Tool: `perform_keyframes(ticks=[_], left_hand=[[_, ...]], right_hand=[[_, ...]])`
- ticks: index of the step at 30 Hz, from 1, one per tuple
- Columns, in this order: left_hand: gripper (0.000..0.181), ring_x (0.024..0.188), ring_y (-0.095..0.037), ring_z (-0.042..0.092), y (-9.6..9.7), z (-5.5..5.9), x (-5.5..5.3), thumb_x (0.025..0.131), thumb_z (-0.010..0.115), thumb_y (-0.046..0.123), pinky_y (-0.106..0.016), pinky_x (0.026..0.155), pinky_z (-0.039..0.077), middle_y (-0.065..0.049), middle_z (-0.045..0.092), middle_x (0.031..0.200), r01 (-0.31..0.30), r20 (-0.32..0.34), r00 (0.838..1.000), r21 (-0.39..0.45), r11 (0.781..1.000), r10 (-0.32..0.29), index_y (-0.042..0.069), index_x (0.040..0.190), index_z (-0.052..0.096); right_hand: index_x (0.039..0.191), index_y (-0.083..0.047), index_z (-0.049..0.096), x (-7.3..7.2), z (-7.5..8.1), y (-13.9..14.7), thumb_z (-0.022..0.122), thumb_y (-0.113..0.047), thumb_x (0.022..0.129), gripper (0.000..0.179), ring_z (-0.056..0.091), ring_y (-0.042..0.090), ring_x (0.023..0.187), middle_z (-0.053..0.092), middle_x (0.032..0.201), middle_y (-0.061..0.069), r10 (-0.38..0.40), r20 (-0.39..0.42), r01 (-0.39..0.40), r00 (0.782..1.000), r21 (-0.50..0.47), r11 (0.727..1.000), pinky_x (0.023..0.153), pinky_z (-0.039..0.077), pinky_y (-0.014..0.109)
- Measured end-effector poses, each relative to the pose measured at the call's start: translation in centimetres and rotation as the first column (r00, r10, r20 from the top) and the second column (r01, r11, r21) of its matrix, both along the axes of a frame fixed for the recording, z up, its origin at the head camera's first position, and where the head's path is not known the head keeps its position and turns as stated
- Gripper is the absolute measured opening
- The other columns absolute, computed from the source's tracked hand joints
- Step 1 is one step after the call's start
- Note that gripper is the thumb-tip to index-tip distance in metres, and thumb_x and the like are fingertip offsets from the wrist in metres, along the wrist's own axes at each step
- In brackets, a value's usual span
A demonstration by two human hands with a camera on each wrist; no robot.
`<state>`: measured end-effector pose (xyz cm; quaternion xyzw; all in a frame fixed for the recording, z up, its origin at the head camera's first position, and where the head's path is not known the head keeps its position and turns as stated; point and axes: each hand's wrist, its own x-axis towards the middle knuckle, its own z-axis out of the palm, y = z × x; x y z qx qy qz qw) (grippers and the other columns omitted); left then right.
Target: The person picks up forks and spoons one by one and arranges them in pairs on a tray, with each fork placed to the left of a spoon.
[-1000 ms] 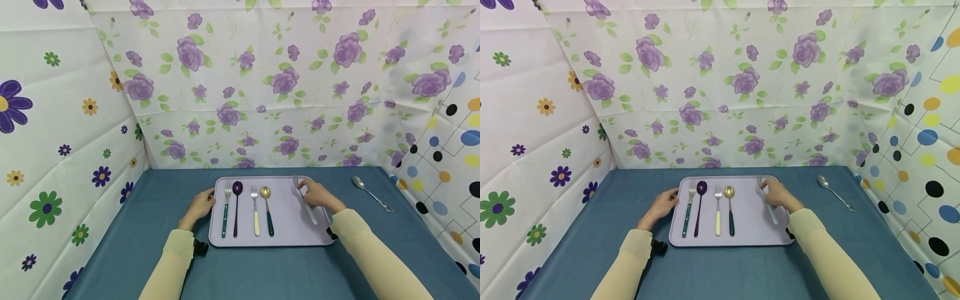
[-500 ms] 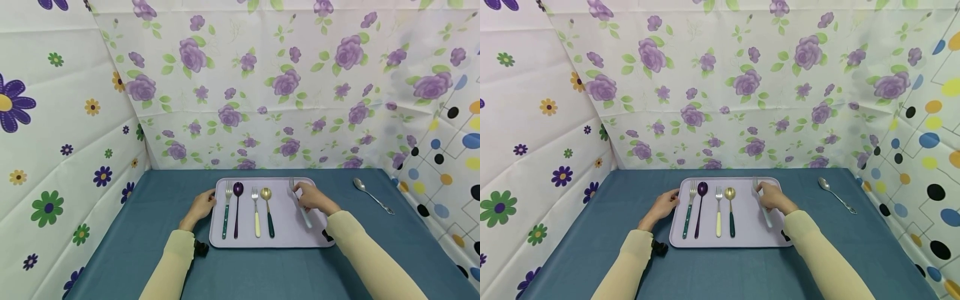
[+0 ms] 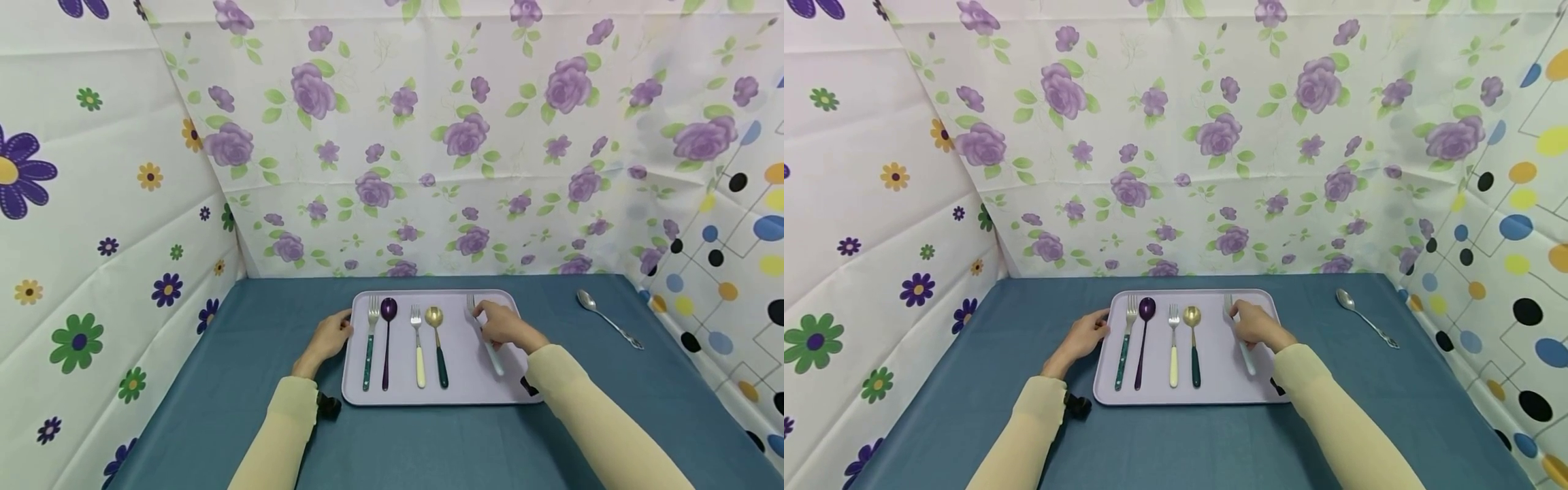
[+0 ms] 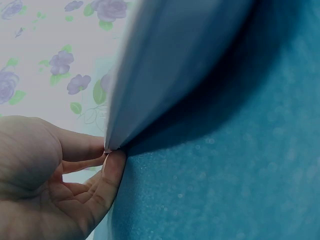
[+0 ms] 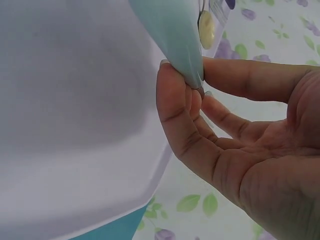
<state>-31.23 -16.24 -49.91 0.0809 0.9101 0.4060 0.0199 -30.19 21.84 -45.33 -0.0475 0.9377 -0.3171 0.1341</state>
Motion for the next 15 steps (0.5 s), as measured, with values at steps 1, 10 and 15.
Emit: perform_keyframes(ticks=[1,10,15], left_hand=[[0.045,0.076,-0.02,0.055,0.0,0.0,0.0,0.105,0.054,0.003,-0.034,0.069,0.044,-0.013,0.062,0.095,-0.001,0.001,1.0,-0.002,1.0,0.001,-0.009,0.148,0.05],[0.045,0.077,-0.02,0.055,0.0,-0.1,-0.1,0.105,0.054,0.004,-0.036,0.071,0.045,-0.012,0.063,0.096,0.005,-0.009,1.0,-0.013,1.0,-0.005,-0.009,0.148,0.05],[0.045,0.078,-0.021,0.055,0.0,-0.1,-0.2,0.104,0.055,0.004,-0.036,0.072,0.045,-0.012,0.063,0.096,0.008,-0.016,1.0,-0.014,1.0,-0.008,-0.01,0.147,0.051]], right_hand=[[0.135,0.004,0.055,0.0,0.0,-0.1,0.057,0.014,0.081,0.055,0.055,0.018,0.052,0.063,0.096,0.02,-0.004,0.008,0.004,1.0,0.0,1.0,0.054,0.056,0.036],[0.134,0.006,0.054,0.3,0.2,-1.2,0.057,0.014,0.083,0.052,0.057,0.018,0.054,0.06,0.089,0.017,0.001,0.034,-0.001,0.999,0.015,1.0,0.054,0.053,0.032],[0.133,0.007,0.055,0.2,-0.2,-1.6,0.058,0.014,0.082,0.052,0.059,0.019,0.054,0.061,0.088,0.018,-0.012,0.038,0.01,0.999,0.043,0.999,0.054,0.053,0.031]])
